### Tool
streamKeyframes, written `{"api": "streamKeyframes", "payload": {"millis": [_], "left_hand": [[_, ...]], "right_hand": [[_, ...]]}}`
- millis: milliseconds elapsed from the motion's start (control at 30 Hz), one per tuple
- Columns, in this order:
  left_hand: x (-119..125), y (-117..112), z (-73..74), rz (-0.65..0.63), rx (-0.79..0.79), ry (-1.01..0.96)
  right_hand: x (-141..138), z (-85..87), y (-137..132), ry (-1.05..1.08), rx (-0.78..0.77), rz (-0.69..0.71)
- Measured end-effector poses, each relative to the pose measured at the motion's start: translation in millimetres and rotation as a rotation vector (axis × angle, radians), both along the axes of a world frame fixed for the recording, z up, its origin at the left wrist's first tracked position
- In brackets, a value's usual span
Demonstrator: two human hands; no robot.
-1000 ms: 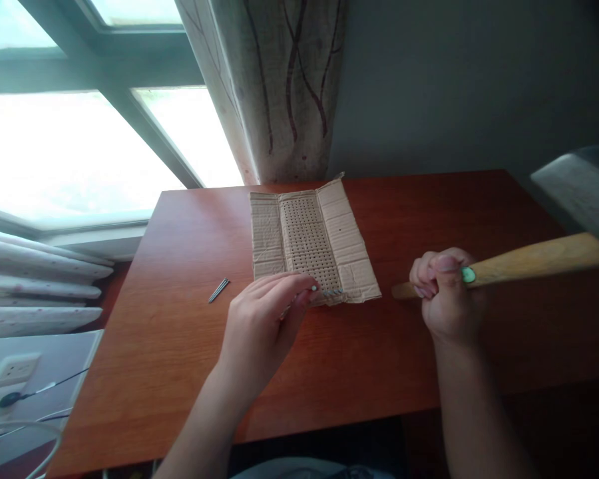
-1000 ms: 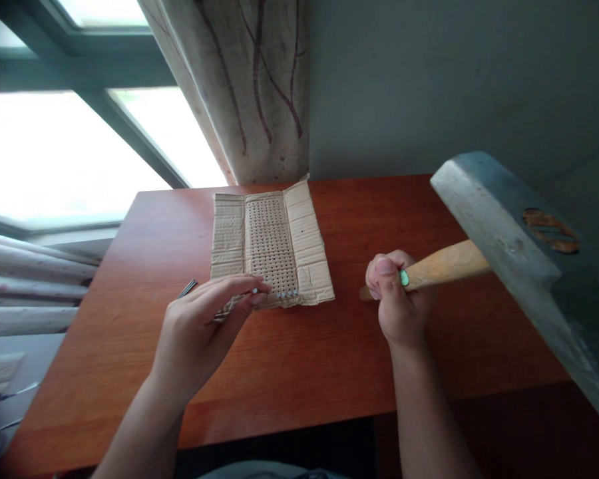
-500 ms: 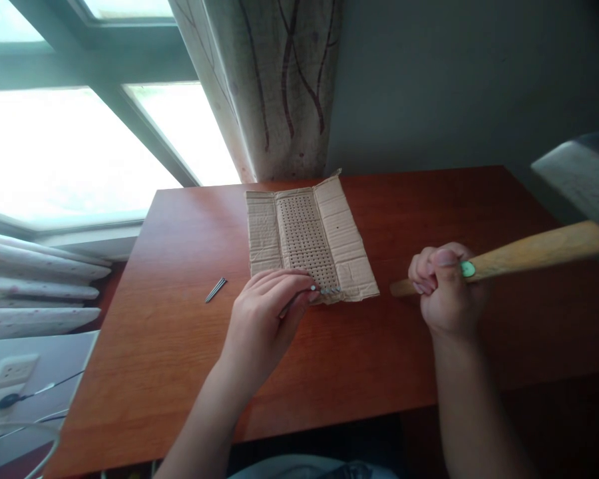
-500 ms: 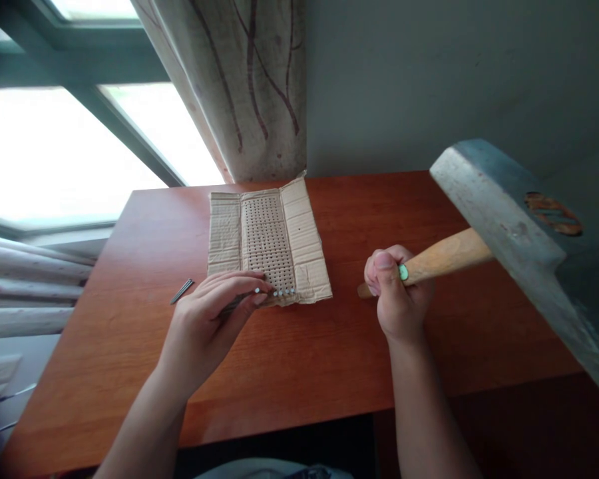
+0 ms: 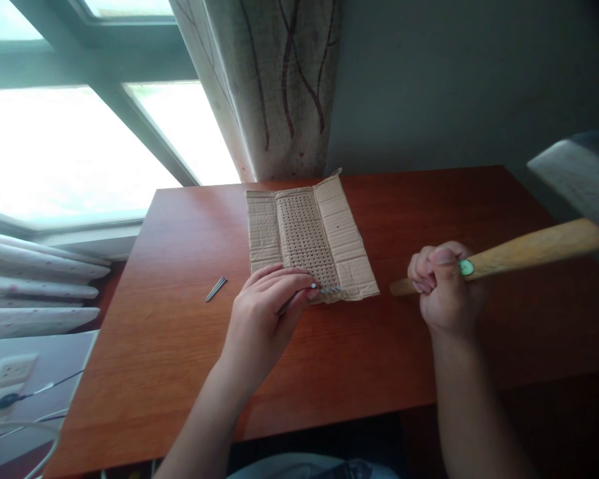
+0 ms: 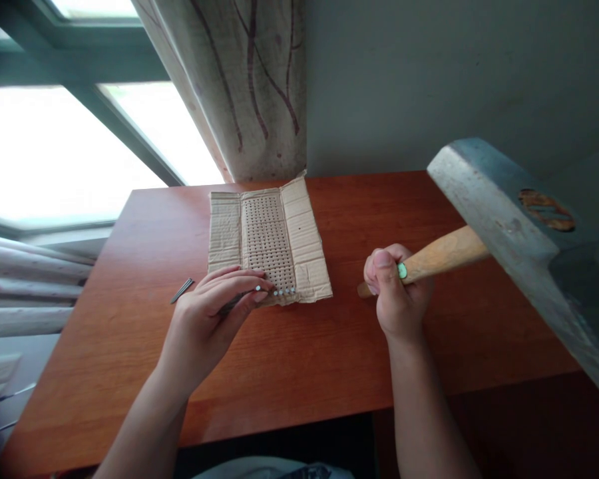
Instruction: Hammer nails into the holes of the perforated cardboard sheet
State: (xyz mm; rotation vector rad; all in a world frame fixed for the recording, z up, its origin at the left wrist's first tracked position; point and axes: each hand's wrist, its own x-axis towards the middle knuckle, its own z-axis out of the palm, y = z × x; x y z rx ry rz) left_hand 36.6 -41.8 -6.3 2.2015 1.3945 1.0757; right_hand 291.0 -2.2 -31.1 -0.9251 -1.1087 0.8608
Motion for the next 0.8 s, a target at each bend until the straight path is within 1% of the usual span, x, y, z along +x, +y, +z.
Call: {"api": "streamKeyframes", "payload": {"millis": [800], "left_hand": [[0.7,0.0,-1.2,0.017,0.015,-0.002]], "right_hand": [[-0.7,1.6,-0.2,-0.011,-0.003,-0.013]]}}
